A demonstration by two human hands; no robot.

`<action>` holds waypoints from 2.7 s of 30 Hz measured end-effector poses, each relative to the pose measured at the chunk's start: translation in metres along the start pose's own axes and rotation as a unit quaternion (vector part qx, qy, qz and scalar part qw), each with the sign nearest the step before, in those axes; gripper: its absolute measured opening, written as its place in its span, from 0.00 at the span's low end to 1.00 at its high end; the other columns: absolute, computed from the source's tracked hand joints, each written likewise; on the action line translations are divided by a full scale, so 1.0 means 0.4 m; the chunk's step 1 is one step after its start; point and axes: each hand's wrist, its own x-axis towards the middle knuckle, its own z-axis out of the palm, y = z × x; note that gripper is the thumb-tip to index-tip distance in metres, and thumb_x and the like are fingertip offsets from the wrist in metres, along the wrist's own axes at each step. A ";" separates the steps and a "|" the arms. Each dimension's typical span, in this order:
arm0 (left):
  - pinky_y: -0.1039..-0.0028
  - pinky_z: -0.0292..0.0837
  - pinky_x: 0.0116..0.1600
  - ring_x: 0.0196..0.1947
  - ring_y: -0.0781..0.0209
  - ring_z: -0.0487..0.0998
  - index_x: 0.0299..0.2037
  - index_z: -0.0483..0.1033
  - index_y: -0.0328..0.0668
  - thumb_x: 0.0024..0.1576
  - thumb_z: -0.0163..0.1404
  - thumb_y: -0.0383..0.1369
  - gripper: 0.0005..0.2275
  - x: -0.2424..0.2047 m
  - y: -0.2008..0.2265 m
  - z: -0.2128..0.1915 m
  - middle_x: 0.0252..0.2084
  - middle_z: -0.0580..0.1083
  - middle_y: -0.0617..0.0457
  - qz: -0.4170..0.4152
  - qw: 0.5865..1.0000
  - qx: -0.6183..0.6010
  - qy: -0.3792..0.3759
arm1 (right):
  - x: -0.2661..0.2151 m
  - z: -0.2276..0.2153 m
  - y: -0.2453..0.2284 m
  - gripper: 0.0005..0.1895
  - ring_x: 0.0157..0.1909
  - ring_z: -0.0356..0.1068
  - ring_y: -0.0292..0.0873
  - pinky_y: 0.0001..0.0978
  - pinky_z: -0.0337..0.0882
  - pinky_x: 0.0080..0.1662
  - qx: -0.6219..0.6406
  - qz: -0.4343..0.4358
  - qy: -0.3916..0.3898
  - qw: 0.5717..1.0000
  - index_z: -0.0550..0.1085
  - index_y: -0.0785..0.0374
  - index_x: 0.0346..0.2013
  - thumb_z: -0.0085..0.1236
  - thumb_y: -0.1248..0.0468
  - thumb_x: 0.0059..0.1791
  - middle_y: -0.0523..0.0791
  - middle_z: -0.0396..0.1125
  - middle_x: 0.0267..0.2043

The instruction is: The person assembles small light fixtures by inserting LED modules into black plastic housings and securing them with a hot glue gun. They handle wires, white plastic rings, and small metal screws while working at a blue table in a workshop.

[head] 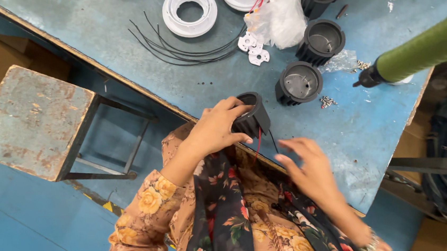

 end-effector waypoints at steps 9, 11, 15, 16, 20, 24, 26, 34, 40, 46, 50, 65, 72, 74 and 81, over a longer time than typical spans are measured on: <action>0.54 0.65 0.56 0.58 0.48 0.69 0.60 0.71 0.47 0.43 0.67 0.43 0.33 -0.029 0.017 0.027 0.56 0.69 0.52 0.025 0.998 0.021 0.056 | 0.052 0.125 -0.010 0.19 0.32 0.68 0.46 0.37 0.69 0.36 0.043 0.117 0.049 0.991 0.72 0.66 0.40 0.68 0.58 0.43 0.49 0.69 0.33; 0.54 0.64 0.56 0.59 0.49 0.69 0.60 0.71 0.48 0.43 0.67 0.42 0.33 -0.031 0.016 0.025 0.56 0.69 0.53 0.031 0.998 0.018 0.050 | 0.047 0.114 0.005 0.22 0.28 0.68 0.45 0.37 0.67 0.33 0.055 0.191 0.029 0.980 0.74 0.64 0.47 0.67 0.59 0.42 0.47 0.71 0.30; 0.54 0.65 0.56 0.59 0.50 0.70 0.61 0.72 0.51 0.43 0.66 0.41 0.32 -0.031 0.011 0.029 0.56 0.69 0.54 0.041 0.998 0.011 0.042 | 0.048 0.119 0.047 0.17 0.29 0.70 0.42 0.33 0.69 0.33 0.111 0.116 -0.040 0.986 0.76 0.65 0.44 0.64 0.60 0.44 0.45 0.73 0.31; 0.54 0.65 0.56 0.59 0.50 0.70 0.61 0.71 0.50 0.43 0.66 0.42 0.32 -0.030 0.006 0.028 0.57 0.69 0.53 0.041 0.998 0.003 0.046 | 0.047 0.123 0.059 0.13 0.30 0.70 0.42 0.33 0.69 0.35 0.118 0.080 -0.045 0.989 0.78 0.66 0.41 0.64 0.60 0.47 0.45 0.73 0.31; 0.55 0.66 0.58 0.60 0.49 0.70 0.60 0.71 0.50 0.42 0.67 0.42 0.33 -0.032 0.001 0.023 0.58 0.70 0.53 0.042 0.998 -0.015 0.052 | 0.028 0.090 0.099 0.11 0.26 0.72 0.44 0.34 0.70 0.34 0.076 0.151 -0.128 0.977 0.81 0.63 0.35 0.56 0.59 0.50 0.46 0.72 0.26; 0.52 0.65 0.60 0.60 0.50 0.69 0.59 0.71 0.49 0.45 0.67 0.44 0.31 -0.024 0.008 0.023 0.58 0.69 0.52 0.022 0.998 0.002 0.054 | 0.007 0.069 0.102 0.13 0.29 0.73 0.45 0.35 0.71 0.36 0.038 0.127 -0.122 0.984 0.80 0.64 0.34 0.57 0.57 0.50 0.47 0.74 0.28; 0.45 0.58 0.62 0.60 0.52 0.69 0.59 0.72 0.51 0.43 0.67 0.42 0.31 -0.024 0.013 0.029 0.56 0.70 0.54 0.050 0.997 0.040 0.050 | -0.002 0.065 0.092 0.13 0.29 0.74 0.46 0.36 0.71 0.36 0.043 0.133 -0.124 0.982 0.80 0.64 0.35 0.57 0.57 0.49 0.47 0.73 0.29; 0.43 0.49 0.71 0.63 0.57 0.70 0.57 0.71 0.50 0.41 0.66 0.35 0.31 -0.038 0.059 0.083 0.59 0.70 0.57 0.211 0.959 0.186 0.044 | -0.036 0.009 0.049 0.20 0.35 0.73 0.42 0.38 0.70 0.35 0.047 0.164 -0.006 0.985 0.78 0.57 0.48 0.68 0.60 0.42 0.43 0.74 0.46; 0.48 0.47 0.73 0.62 0.57 0.70 0.62 0.69 0.43 0.41 0.67 0.34 0.35 -0.063 0.046 0.032 0.62 0.69 0.53 0.229 0.964 0.126 0.044 | 0.005 0.044 0.043 0.43 0.55 0.70 0.44 0.35 0.71 0.48 0.098 0.051 0.061 0.992 0.65 0.59 0.65 0.73 0.61 0.37 0.46 0.67 0.60; 0.49 0.46 0.74 0.62 0.59 0.72 0.57 0.71 0.43 0.42 0.64 0.36 0.30 -0.048 0.038 0.052 0.59 0.70 0.53 0.260 0.940 0.218 0.041 | 0.054 0.133 0.048 0.62 0.65 0.61 0.55 0.44 0.64 0.62 0.102 -0.048 0.052 0.992 0.53 0.64 0.70 0.80 0.56 0.29 0.54 0.58 0.66; 0.54 0.48 0.74 0.59 0.59 0.72 0.60 0.71 0.39 0.48 0.60 0.36 0.27 -0.035 0.034 0.080 0.57 0.70 0.52 0.251 0.936 0.241 0.055 | 0.050 0.158 0.070 0.61 0.64 0.64 0.55 0.44 0.65 0.63 0.075 0.042 0.037 0.996 0.55 0.61 0.71 0.80 0.58 0.30 0.52 0.61 0.64; 0.63 0.50 0.64 0.64 0.58 0.65 0.62 0.72 0.40 0.57 0.47 0.35 0.22 -0.102 0.069 0.082 0.58 0.70 0.52 0.172 0.864 0.457 0.124 | 0.042 0.178 0.093 0.55 0.62 0.60 0.57 0.46 0.61 0.63 0.058 -0.021 0.045 0.997 0.56 0.63 0.69 0.75 0.64 0.32 0.54 0.59 0.66; 0.57 0.46 0.71 0.64 0.56 0.63 0.62 0.72 0.39 0.55 0.48 0.35 0.23 -0.124 0.048 0.059 0.60 0.69 0.51 0.189 0.850 0.476 0.121 | 0.051 0.167 0.094 0.57 0.61 0.59 0.58 0.46 0.62 0.62 0.055 0.006 0.008 0.998 0.57 0.62 0.69 0.75 0.66 0.28 0.52 0.60 0.65; 0.56 0.45 0.71 0.64 0.56 0.63 0.60 0.74 0.38 0.54 0.48 0.35 0.22 -0.119 0.044 0.058 0.61 0.68 0.50 0.187 0.852 0.477 0.112 | 0.049 0.167 0.094 0.57 0.60 0.59 0.58 0.47 0.62 0.61 0.051 0.007 0.004 0.999 0.57 0.63 0.69 0.76 0.66 0.28 0.51 0.60 0.65; 0.53 0.42 0.73 0.67 0.53 0.62 0.56 0.76 0.38 0.52 0.48 0.36 0.21 -0.102 0.068 0.047 0.61 0.68 0.50 0.180 0.838 0.506 0.093 | 0.051 0.165 0.093 0.56 0.61 0.59 0.58 0.47 0.63 0.61 0.058 -0.016 0.014 0.998 0.58 0.63 0.68 0.76 0.65 0.29 0.51 0.60 0.66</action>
